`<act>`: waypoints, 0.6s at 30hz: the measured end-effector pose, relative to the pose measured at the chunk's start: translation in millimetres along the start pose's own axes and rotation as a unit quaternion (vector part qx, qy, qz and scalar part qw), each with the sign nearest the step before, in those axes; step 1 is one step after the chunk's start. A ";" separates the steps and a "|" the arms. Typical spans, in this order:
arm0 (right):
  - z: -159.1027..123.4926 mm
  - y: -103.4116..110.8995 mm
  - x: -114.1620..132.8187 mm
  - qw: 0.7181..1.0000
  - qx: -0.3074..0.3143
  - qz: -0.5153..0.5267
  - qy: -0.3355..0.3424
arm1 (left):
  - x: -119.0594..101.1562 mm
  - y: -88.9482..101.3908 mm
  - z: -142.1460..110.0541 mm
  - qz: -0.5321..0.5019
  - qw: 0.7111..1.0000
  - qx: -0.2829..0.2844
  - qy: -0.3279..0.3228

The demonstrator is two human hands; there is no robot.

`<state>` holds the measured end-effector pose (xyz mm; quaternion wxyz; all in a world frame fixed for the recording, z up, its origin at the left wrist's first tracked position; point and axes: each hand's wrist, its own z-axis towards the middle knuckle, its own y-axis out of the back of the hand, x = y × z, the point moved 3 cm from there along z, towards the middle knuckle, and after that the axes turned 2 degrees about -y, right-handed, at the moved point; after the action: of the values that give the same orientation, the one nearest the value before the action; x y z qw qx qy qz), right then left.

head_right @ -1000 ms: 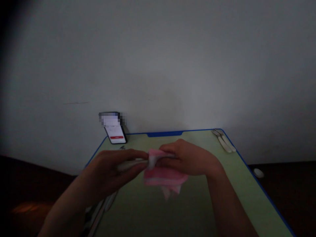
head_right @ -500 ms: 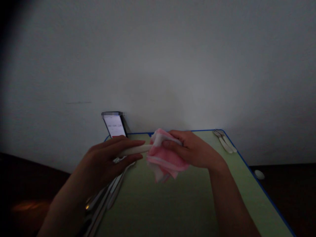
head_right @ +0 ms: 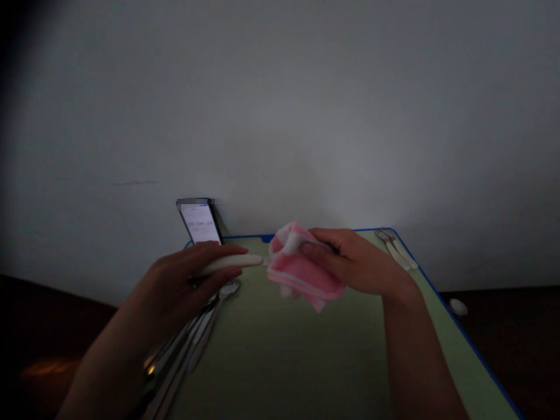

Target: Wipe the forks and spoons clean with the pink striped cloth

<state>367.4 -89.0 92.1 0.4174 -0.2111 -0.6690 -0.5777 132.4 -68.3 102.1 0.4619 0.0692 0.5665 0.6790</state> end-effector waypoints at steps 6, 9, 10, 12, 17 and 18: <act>-2.7 2.0 2.9 1.000 0.019 -0.013 0.020 | -3.8 -0.5 -0.6 -0.010 1.000 0.015 -0.017; 0.5 -8.2 9.7 0.996 0.058 -0.056 0.035 | -6.4 -5.7 0.0 0.001 0.999 0.007 -0.038; 2.3 -12.6 11.5 0.994 0.064 -0.076 0.035 | -7.2 -8.2 0.4 0.005 0.999 0.005 -0.045; 6.0 -20.9 13.1 0.991 0.063 -0.119 0.024 | -7.8 -12.8 1.3 0.015 0.998 0.004 -0.055; 7.6 -29.7 11.2 0.983 0.084 -0.163 0.016 | -4.2 -18.3 2.9 0.020 0.998 0.018 -0.058; 6.7 -29.4 10.7 0.983 0.091 -0.161 0.016 | -3.5 -18.7 3.2 0.016 0.998 0.021 -0.058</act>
<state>336.8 -91.9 83.2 0.3473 -0.0529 -0.7371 -0.5773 146.6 -69.8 89.1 0.4810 0.1274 0.5521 0.6690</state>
